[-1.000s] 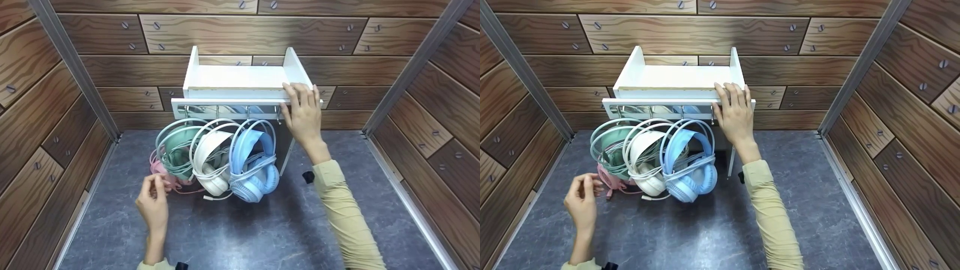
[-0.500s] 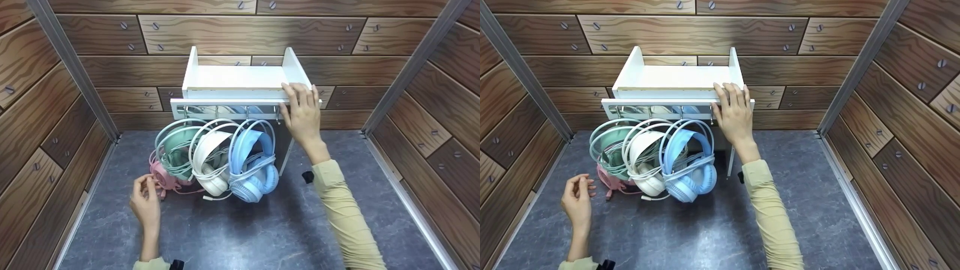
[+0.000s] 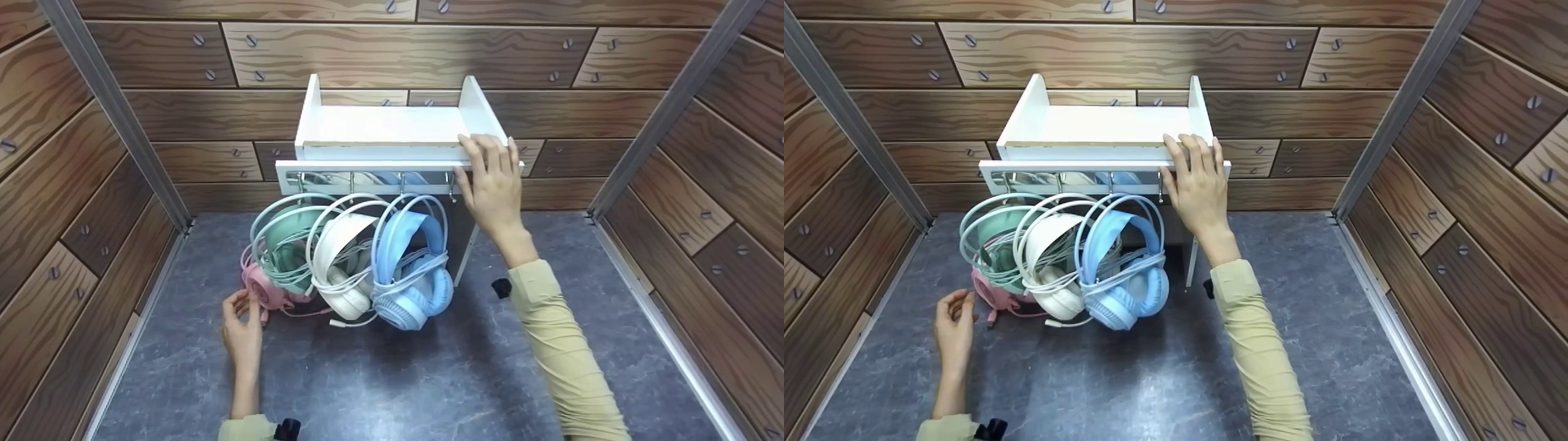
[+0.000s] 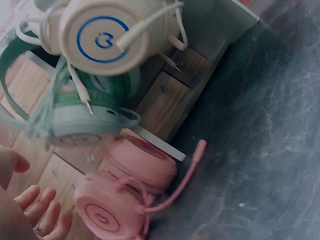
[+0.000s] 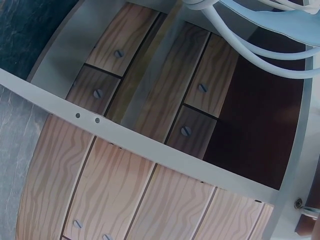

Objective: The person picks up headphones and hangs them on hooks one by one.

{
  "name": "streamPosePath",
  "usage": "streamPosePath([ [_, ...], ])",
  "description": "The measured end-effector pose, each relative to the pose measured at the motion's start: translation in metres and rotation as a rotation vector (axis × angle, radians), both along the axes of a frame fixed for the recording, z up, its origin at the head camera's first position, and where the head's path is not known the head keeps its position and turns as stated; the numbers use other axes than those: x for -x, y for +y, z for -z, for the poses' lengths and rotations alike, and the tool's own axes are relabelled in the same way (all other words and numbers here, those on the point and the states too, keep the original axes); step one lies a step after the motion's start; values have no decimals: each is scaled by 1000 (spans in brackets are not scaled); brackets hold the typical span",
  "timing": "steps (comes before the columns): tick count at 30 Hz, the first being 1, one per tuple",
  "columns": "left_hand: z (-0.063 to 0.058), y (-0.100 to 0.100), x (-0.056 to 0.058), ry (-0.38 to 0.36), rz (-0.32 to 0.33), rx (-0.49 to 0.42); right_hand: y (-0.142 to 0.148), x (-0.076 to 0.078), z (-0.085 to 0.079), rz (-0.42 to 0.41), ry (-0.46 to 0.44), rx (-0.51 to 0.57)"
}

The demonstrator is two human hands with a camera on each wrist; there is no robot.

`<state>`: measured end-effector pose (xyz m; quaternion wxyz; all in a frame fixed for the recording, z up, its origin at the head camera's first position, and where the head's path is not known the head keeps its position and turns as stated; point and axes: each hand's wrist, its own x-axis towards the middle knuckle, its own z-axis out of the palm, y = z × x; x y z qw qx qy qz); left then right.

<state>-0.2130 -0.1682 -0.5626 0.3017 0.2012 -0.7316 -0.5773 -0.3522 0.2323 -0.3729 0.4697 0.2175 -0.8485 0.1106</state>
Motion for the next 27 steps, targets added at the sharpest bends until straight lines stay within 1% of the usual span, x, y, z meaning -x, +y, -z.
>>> streamPosePath([
  [4,10,-4,9,-14,27,-32,0,0,-1,2,1,2],
  [6,14,-6,14,-43,47,-44,1,0,-1,3,3,5],
  [8,17,-9,19,-93,56,-45,1,0,0,3,1,8],
  [11,21,-12,25,-184,85,-75,1,0,1,-3,-1,6],
  [14,24,-14,30,-274,133,-118,0,-1,1,-8,-5,5],
  [16,26,-14,33,-311,172,-150,0,-2,2,-8,-6,4],
  [20,28,-15,41,-343,215,-172,0,-3,3,-9,-7,5],
  [24,28,-17,50,-361,227,-196,0,-2,0,-7,-1,5],
  [27,30,-19,53,-389,230,-204,-1,-3,1,-4,-4,6],
])
